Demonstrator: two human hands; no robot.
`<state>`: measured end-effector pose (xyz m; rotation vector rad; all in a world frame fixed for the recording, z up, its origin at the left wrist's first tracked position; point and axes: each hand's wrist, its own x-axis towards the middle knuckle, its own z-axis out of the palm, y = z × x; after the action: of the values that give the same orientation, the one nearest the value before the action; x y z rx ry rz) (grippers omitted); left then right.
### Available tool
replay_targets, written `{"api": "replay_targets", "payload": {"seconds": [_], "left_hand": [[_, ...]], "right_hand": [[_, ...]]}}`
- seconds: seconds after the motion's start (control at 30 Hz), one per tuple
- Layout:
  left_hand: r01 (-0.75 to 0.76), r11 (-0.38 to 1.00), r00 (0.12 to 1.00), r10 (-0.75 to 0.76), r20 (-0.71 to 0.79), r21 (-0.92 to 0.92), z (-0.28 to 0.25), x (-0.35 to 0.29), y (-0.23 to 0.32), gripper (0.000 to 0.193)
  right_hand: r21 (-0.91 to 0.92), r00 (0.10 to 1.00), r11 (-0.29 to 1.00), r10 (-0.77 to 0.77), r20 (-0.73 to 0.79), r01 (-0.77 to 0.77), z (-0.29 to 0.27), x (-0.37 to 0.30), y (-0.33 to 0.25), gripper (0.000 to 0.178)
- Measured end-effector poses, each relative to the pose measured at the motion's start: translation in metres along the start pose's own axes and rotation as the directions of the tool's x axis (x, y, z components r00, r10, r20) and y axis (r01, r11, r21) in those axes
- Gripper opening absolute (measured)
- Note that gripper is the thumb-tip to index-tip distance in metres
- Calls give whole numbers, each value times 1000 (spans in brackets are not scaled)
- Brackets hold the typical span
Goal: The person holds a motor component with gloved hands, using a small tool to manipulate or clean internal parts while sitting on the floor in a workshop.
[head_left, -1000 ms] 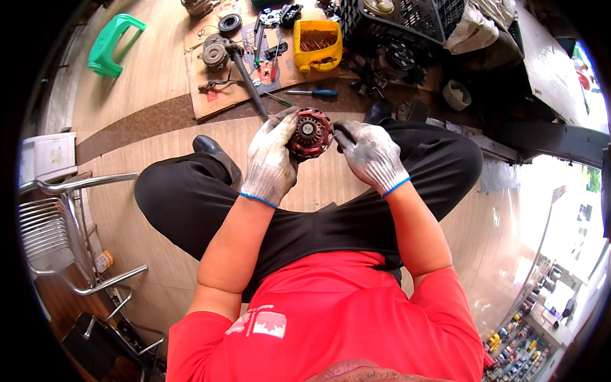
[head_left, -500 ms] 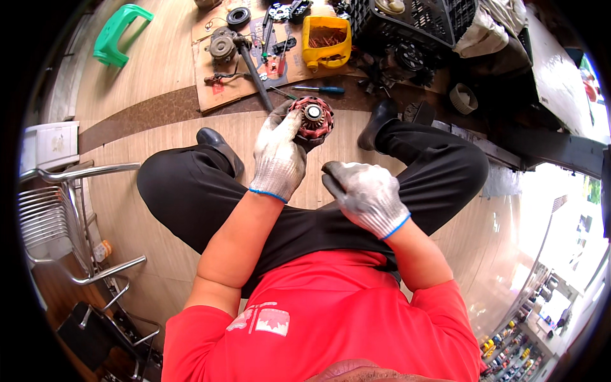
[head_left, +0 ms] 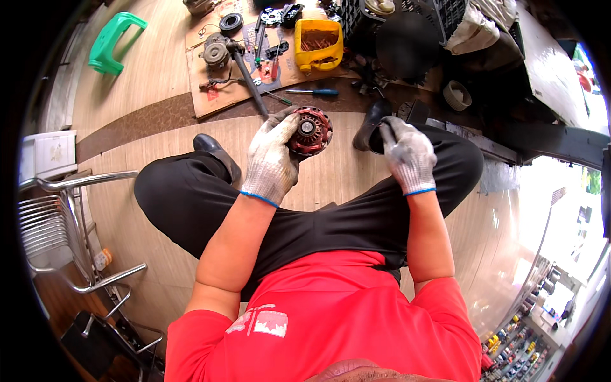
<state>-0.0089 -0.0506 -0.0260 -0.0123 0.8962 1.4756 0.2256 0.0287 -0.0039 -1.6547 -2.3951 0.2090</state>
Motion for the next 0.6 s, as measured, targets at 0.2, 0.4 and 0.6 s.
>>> {"api": "replay_targets", "payload": {"seconds": [0.2, 0.4, 0.6], "left_hand": [[-166, 986, 983, 168, -80, 27, -3, 9, -8, 25], [-248, 968, 959, 239, -151, -44, -11, 18, -8, 27], [-198, 964, 977, 178, -120, -179, -15, 24, 1, 29]], "right_hand": [[96, 993, 990, -103, -48, 108, -52, -14, -18, 19], [336, 896, 896, -378, 233, 290, -79, -84, -66, 19], [352, 908, 914, -311, 281, 204, -35, -128, -59, 18]]}}
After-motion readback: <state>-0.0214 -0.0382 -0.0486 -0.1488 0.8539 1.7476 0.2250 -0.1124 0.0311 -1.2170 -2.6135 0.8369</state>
